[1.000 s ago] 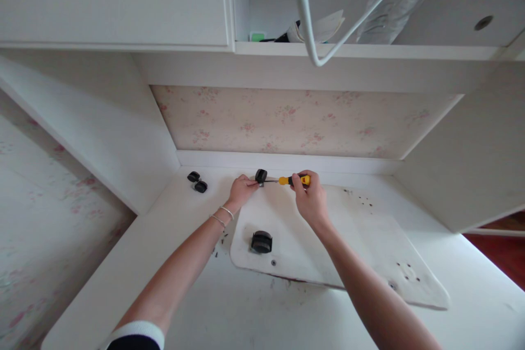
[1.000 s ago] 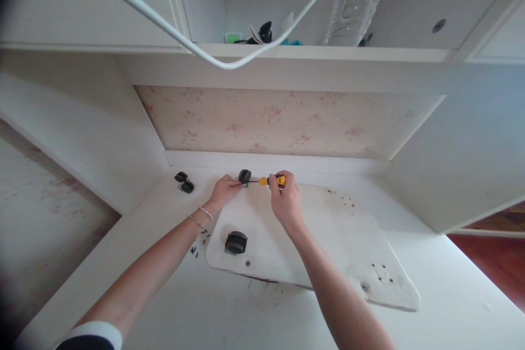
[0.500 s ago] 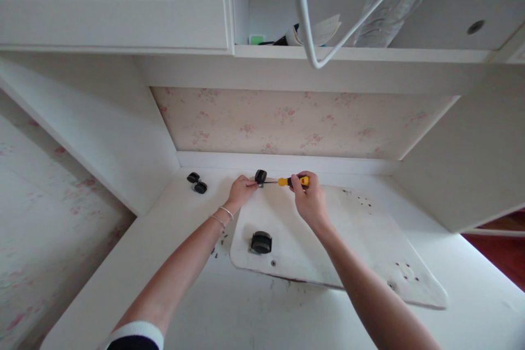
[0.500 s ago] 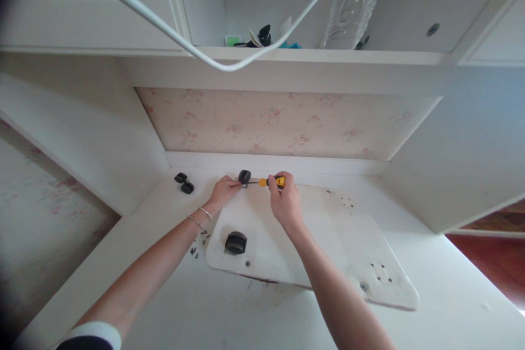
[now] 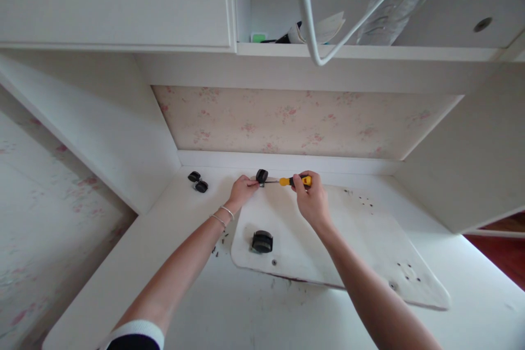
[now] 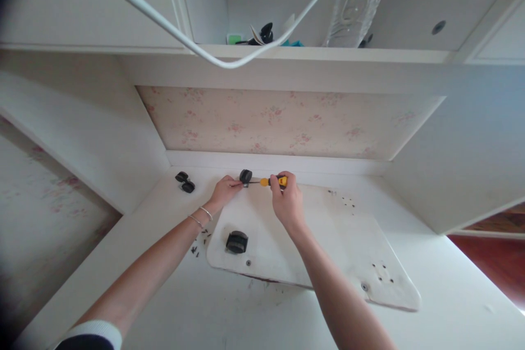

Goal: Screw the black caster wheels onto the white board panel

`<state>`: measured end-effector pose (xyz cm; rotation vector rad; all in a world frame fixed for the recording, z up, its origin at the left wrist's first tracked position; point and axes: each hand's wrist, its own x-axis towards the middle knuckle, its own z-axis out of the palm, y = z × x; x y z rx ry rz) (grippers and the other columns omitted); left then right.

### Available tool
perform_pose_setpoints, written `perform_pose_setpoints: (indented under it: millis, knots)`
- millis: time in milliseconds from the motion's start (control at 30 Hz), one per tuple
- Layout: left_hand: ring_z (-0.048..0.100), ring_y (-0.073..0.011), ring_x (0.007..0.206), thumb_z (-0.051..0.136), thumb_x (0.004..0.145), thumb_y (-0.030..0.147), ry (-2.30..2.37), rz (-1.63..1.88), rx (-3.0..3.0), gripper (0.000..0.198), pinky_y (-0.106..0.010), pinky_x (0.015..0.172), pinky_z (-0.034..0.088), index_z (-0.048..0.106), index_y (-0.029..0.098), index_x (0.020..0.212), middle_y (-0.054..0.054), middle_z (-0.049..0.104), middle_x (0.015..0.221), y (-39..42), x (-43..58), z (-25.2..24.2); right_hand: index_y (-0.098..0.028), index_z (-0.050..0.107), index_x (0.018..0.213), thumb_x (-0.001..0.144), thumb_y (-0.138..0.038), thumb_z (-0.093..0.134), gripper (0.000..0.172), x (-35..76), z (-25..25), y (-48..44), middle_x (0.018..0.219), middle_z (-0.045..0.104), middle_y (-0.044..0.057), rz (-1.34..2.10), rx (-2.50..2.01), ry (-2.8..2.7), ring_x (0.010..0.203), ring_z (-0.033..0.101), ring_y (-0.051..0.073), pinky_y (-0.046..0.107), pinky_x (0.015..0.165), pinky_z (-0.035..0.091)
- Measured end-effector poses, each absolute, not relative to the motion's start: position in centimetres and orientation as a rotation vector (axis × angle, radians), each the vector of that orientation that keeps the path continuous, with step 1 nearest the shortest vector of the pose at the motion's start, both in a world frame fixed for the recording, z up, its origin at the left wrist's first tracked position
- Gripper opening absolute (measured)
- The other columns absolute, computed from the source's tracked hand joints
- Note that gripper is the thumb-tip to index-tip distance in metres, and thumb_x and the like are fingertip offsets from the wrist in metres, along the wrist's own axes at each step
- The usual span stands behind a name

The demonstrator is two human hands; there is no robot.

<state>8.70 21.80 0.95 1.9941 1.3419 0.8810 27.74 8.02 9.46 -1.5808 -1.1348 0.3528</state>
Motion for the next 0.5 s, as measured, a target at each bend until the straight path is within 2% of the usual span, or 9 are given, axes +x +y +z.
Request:
perform_pose_setpoints:
  millis: [333,500]
  knots:
    - [0.065,-0.0179,0.086,0.067,0.085,0.028,1.351,0.912,2.011,0.017,-0.029,0.085,0.048,0.081,0.022,0.093,-0.003,0.068,0.087,21.2,8.0,1.4,-0.023,0.054,0.111,0.088,-0.067,0.051,0.05,28.2,9.2,8.0,0.092,0.07,0.009,0.352,-1.6,-1.118,0.081,0.072,0.026,0.039,0.072,0.054]
    - [0.065,-0.0206,0.096,0.058,0.089,0.034,1.389,0.941,2.005,0.028,-0.031,0.091,0.048,0.079,0.021,0.101,-0.006,0.072,0.101,19.7,3.3,1.9,-0.022,0.056,0.106,0.084,-0.065,0.059,0.049,29.0,9.1,6.7,0.09,0.066,0.004,0.389,-1.498,-0.918,0.079,0.071,0.022,0.04,0.073,0.058]
